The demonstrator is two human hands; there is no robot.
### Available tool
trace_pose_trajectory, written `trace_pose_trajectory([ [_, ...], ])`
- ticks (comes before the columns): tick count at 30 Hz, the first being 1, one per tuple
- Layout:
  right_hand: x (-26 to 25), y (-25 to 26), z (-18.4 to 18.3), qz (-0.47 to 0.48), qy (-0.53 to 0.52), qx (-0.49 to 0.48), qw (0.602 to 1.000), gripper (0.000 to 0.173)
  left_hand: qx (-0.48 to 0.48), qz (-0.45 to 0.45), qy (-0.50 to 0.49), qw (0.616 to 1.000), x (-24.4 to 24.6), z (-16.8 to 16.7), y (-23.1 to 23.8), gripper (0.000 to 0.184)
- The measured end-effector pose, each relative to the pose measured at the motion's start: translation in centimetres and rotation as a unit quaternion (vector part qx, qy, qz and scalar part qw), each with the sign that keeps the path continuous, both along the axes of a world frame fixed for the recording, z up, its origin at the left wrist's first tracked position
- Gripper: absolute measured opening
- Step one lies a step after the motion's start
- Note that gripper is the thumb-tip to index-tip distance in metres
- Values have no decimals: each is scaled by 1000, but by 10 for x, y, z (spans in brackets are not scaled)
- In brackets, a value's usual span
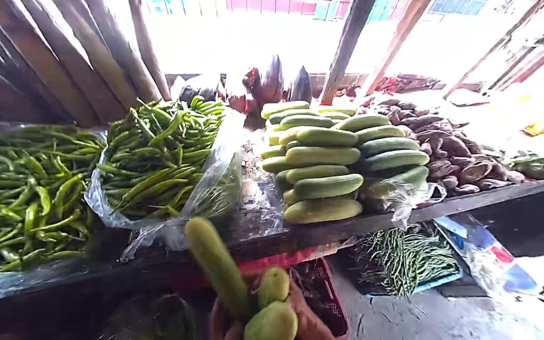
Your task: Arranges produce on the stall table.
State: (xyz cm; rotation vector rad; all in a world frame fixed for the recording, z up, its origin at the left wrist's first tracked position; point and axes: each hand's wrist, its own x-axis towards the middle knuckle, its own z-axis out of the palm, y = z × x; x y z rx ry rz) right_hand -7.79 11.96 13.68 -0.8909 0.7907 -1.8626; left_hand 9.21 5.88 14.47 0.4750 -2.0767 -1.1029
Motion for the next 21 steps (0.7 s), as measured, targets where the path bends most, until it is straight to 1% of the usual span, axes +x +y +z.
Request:
trace_pose_trajectory([
  [2,-37,16,20,-77,10,3,997,54,-6,-38,16,999,-50,24,1,67],
  [4,-70,23,29,-155,-11,34,987,64,-36,-76,37,996,-98,37,-4,65],
  [5,-85,26,35,-180,-17,43,983,70,-57,-90,47,993,-119,39,-6,67],
  [7,-110,30,40,-203,-29,47,978,85,-85,-107,56,989,-152,45,-7,72],
  [9,-128,34,41,-221,-44,61,972,88,-101,-107,45,988,-175,47,-4,70],
  [11,-136,36,43,-234,-57,75,968,77,-96,-104,38,989,-189,47,1,70],
  [13,-138,35,46,-235,-66,85,966,74,-67,-90,37,993,-195,45,3,72],
  [14,-137,32,47,-226,-73,79,968,78,-45,-82,40,995,-194,44,2,75],
  [16,-134,24,54,-209,-71,84,972,78,-23,-72,57,996,-190,46,-5,79],
  [19,-135,19,59,-174,-64,83,979,85,-41,-71,86,993,-184,51,-14,79],
  [21,-135,18,59,-161,-80,69,981,85,-38,-72,84,993,-183,60,-17,83],
])
